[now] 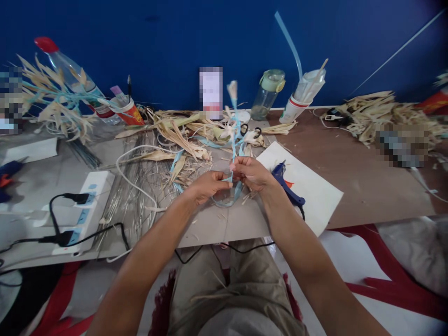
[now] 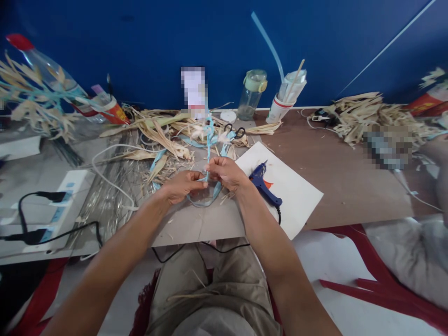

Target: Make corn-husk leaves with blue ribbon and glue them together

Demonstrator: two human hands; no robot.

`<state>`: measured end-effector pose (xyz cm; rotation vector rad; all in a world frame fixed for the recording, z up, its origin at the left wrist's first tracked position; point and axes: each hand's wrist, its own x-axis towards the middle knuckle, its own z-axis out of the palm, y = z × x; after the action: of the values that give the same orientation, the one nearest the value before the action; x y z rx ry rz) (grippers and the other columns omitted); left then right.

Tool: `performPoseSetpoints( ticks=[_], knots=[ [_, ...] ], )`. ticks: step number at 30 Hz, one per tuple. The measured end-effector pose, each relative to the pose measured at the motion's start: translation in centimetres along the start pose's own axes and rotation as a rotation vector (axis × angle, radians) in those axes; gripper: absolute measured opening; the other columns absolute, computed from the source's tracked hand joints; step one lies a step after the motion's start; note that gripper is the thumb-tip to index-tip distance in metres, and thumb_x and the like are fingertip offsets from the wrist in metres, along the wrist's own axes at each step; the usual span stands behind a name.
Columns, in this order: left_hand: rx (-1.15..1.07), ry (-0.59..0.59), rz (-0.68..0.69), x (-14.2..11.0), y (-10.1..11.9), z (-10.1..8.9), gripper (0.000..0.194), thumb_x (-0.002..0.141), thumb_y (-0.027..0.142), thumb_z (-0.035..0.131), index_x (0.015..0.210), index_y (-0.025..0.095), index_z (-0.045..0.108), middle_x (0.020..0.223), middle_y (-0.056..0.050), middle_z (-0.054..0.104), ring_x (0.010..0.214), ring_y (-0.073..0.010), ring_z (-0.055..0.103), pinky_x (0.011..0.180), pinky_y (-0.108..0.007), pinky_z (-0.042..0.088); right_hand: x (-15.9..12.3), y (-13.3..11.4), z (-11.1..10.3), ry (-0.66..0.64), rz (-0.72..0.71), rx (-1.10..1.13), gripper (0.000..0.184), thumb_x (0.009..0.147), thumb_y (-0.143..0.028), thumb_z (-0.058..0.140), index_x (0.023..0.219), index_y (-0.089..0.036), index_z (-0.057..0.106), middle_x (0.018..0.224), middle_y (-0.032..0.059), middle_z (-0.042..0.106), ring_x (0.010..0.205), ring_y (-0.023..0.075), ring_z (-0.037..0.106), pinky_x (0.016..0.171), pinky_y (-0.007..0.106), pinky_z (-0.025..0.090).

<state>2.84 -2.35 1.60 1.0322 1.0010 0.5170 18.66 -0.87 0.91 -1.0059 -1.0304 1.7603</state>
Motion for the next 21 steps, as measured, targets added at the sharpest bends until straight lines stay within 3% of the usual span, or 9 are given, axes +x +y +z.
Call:
performPoseSetpoints(
  ticks=[5,11,18,21],
  knots=[
    [-0.064,-0.016,-0.003,-0.23,-0.13,0.43,0.03,0.056,0.026,0.076,0.062,0.014,0.049,0.05,0.004,0.047,0.042,-0.0049,0.041,0.043,-0.019,0.026,-0.21,-0.46,-0.42,0.068,-0.057,0.018,0.04,0.054,-0.034,0.08,0.055,-0.018,0.043,0.045,-0.0091,0.036,0.042,0.0037,0.029,0.044,0.021,0.023],
    [-0.241,-0.119,-0.039,0.04,-0.08,-0.16,0.04,0.066,0.049,0.068,0.068,0.009,0.06,0.047,0.007,0.03,0.038,-0.001,0.022,0.04,-0.019,0.015,-0.48,-0.89,-0.55,0.046,-0.061,0.011,0.042,0.053,-0.035,0.08,0.055,-0.018,0.042,0.048,-0.0089,0.036,0.043,0.0036,0.028,0.045,0.022,0.023],
    [-0.134,-0.04,0.01,-0.11,0.23,-0.12,0.033,0.058,0.035,0.077,0.073,0.013,0.059,0.052,0.006,0.043,0.041,-0.0022,0.033,0.041,-0.018,0.021,-0.39,-0.77,-0.6,0.029,-0.061,-0.001,0.042,0.052,-0.036,0.08,0.054,-0.018,0.042,0.047,-0.0085,0.038,0.042,0.0035,0.029,0.045,0.022,0.022],
    [-0.117,-0.017,-0.018,-0.16,0.42,-0.15,0.031,0.054,0.031,0.078,0.066,0.012,0.057,0.051,0.005,0.045,0.041,-0.0026,0.035,0.041,-0.019,0.023,-0.34,-0.67,-0.67,0.029,-0.066,0.007,0.04,0.052,-0.034,0.08,0.054,-0.017,0.044,0.049,-0.0078,0.041,0.043,0.0033,0.03,0.045,0.022,0.022]
  ],
)
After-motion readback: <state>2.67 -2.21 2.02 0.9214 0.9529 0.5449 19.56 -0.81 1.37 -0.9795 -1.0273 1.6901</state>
